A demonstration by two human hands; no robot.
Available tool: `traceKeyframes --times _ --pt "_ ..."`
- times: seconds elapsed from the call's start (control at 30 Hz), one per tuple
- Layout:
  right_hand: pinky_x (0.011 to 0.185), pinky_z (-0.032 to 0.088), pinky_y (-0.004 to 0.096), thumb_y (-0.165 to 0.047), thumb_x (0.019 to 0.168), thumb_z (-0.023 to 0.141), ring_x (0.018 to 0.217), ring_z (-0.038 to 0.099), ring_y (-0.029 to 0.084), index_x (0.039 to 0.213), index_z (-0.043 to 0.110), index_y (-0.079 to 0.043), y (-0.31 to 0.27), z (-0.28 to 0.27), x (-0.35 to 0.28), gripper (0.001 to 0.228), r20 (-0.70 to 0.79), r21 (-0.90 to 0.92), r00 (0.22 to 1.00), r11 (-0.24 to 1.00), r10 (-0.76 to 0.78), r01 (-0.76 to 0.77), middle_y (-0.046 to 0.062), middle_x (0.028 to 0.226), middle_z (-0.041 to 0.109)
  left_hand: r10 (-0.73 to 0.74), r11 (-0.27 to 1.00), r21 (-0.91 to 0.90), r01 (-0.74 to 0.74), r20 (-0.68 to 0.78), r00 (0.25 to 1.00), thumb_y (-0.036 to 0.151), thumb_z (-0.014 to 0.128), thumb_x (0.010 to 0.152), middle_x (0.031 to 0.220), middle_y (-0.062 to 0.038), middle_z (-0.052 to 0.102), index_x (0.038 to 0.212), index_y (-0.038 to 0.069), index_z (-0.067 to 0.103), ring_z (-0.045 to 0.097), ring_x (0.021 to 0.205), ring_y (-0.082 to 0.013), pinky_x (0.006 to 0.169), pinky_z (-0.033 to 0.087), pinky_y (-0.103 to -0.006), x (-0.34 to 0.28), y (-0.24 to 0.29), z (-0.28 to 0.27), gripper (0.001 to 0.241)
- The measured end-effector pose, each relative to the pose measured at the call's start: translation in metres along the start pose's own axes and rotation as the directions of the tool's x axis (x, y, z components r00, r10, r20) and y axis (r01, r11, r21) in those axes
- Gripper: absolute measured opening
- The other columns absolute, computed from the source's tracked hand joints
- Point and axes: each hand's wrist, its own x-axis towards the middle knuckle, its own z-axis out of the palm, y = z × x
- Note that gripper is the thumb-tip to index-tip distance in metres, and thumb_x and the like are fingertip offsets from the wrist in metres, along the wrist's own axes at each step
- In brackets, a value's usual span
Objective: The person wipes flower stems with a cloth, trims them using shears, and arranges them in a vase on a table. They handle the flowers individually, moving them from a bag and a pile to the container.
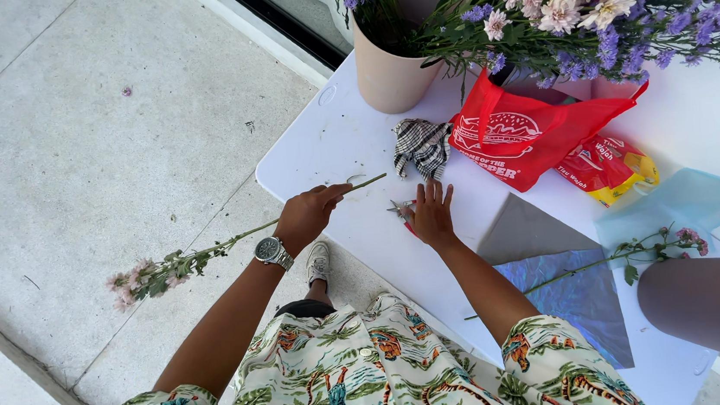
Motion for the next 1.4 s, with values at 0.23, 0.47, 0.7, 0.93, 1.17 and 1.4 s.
traceKeyframes --times 0.23,0.47,0.7,0.93,1.17,1.4 --pt "0.124 0.036 0.062 -0.045 0.121 0.036 0.143 0.050 0.038 0.149 0.059 -0.003 -0.004 -0.089 0.000 0.055 -0.750 0.269 0.661 0.921 0.017 0.282 0.018 0.154 0.054 0.140 0.979 0.139 -0.147 0.057 0.989 0.020 0.055 0.121 0.104 -0.014 0.082 0.149 0.021 0.069 0.082 0.084 -0.0384 0.074 0.069 -0.0546 0.025 0.026 0.005 0.030" --pt "0.120 0.041 0.052 -0.037 0.121 0.053 0.126 0.071 0.034 0.162 0.051 -0.005 0.000 -0.137 -0.030 0.053 -0.252 0.324 0.935 0.888 -0.251 0.326 0.017 0.127 0.076 0.356 0.889 0.245 -0.386 0.159 0.921 0.032 0.059 0.121 0.108 -0.010 0.083 0.148 0.021 0.067 0.083 0.084 -0.0303 0.073 0.070 -0.0450 0.066 0.056 0.048 0.031" --pt "0.095 0.048 0.044 -0.031 0.120 0.060 0.090 0.071 0.024 0.124 0.079 -0.019 0.068 -0.149 -0.116 0.023 -0.282 0.561 0.950 0.826 0.137 0.048 0.001 0.090 0.070 0.509 0.785 0.240 -0.571 0.277 0.815 0.044 0.058 0.118 0.121 -0.011 0.081 0.163 0.017 0.057 0.084 0.100 -0.0279 0.087 0.069 -0.0471 0.088 0.082 0.040 0.052" --pt "0.106 0.045 0.061 -0.027 0.122 0.060 0.091 0.068 0.034 0.122 0.080 -0.015 0.097 -0.127 -0.246 0.023 -0.202 0.674 0.845 0.696 0.495 -0.246 0.009 0.094 0.074 0.850 0.506 0.075 -0.859 0.125 0.511 0.033 0.064 0.115 0.147 -0.009 0.070 0.153 0.015 0.067 0.066 0.141 -0.0295 0.119 0.051 -0.0476 0.074 0.089 0.061 0.042" --pt "0.106 0.055 0.054 -0.026 0.115 0.072 0.088 0.075 0.030 0.115 0.085 -0.015 0.082 -0.109 -0.386 0.017 -0.207 0.706 0.641 0.567 0.739 -0.425 0.009 0.086 0.078 0.835 0.541 -0.529 -0.654 0.432 0.341 0.033 0.061 0.118 0.127 -0.015 0.082 0.143 0.014 0.076 0.078 0.115 -0.0342 0.103 0.055 -0.0523 0.025 0.119 0.093 0.035" --pt "0.122 0.050 0.061 -0.026 0.116 0.074 0.111 0.080 0.031 0.125 0.084 -0.018 -0.015 -0.078 -0.471 0.016 0.006 0.827 0.234 0.127 0.972 -0.548 0.008 0.100 0.085 0.667 0.744 -0.628 -0.229 0.672 0.323 0.051 0.067 0.115 0.167 -0.024 0.056 0.180 0.004 0.022 0.066 0.145 -0.0328 0.108 0.063 -0.0441 0.007 0.181 0.164 0.092"
